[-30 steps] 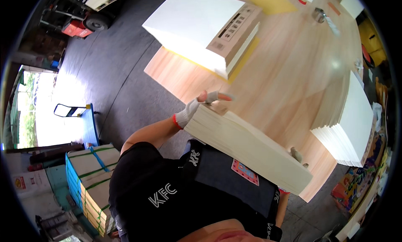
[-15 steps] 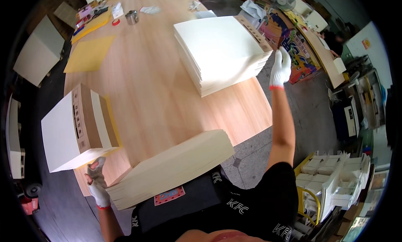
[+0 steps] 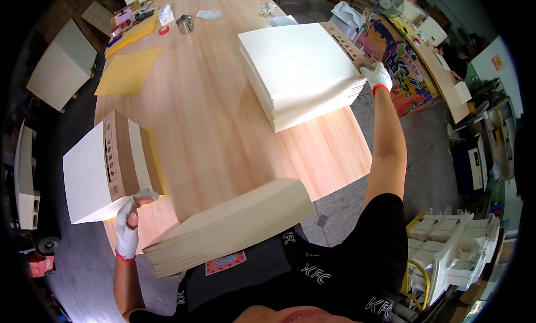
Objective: The person stacks white notebooks on a table, wraps the stack in yellow paper, and secures the bundle with green tape. The person uses scissors to cut the tape and ties a knot to finish the package.
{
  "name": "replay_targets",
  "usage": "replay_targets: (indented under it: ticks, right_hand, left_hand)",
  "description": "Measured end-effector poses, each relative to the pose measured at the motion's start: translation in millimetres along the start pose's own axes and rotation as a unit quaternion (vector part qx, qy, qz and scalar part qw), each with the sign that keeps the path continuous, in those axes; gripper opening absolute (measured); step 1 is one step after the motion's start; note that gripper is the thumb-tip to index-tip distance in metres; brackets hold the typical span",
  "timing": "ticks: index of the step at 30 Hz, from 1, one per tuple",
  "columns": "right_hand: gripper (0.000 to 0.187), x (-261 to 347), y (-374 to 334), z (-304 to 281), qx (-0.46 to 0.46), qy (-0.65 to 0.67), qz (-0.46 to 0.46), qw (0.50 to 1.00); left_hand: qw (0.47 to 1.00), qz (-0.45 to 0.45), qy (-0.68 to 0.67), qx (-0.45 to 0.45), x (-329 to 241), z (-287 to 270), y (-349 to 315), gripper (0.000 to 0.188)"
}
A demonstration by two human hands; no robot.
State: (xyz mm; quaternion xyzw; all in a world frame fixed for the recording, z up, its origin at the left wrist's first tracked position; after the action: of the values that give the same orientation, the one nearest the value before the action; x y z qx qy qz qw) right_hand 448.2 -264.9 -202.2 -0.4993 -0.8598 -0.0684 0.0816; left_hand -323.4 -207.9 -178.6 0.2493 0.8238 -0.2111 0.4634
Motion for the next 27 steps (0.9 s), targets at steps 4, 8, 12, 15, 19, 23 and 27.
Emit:
replay_targets:
  ticks: [4, 8, 12, 15, 19, 23, 27]
  right_hand:
    - [0.056, 10, -1, -12, -0.035, 0.057, -0.011, 0.998]
    - [0.045, -3, 19, -10, -0.046, 0.224, -0.059, 0.972]
    - [0.041, 11, 36, 3, 0.027, 0.579, -0.109, 0.808]
    - [0.042, 56, 1, -17, 0.043, 0.626, -0.097, 0.773]
    - [0.041, 122, -29, -94, -0.077, 0.448, -0.254, 0.854]
    - [0.031, 212, -141, -165, -0.14, 0.424, -0.447, 0.775]
    - [0.019, 266, -265, -218, -0.138, 0.433, -0.541, 0.708]
  left_hand:
    - [0.997, 0.059, 0.024, 0.045, -50, 1, 27, 0.078]
    - [0.985, 0.107, 0.077, 0.111, -82, -1, 53, 0.07]
    - [0.955, 0.205, 0.152, 0.155, -118, 12, 77, 0.044]
    - [0.935, 0.204, 0.233, 0.173, -149, 27, 101, 0.035]
    - [0.885, 0.346, 0.307, 0.052, -189, 44, 149, 0.054]
    - [0.788, 0.473, 0.355, -0.173, -257, 37, 199, 0.051]
    - [0.682, 0.417, 0.525, -0.291, -327, 5, 181, 0.067]
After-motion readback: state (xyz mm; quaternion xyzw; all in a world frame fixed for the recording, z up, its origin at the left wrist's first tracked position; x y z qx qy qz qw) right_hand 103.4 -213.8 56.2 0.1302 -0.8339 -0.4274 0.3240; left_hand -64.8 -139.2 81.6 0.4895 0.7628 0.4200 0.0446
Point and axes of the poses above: each hand's wrist, its own y-axis towards the middle knuckle, its own z-axis out of the palm, x = y × z, the point moved 3 cm from there along y, towards the middle knuckle, and after that the axes turned 10 degrees about x, right-handed, at the moved point
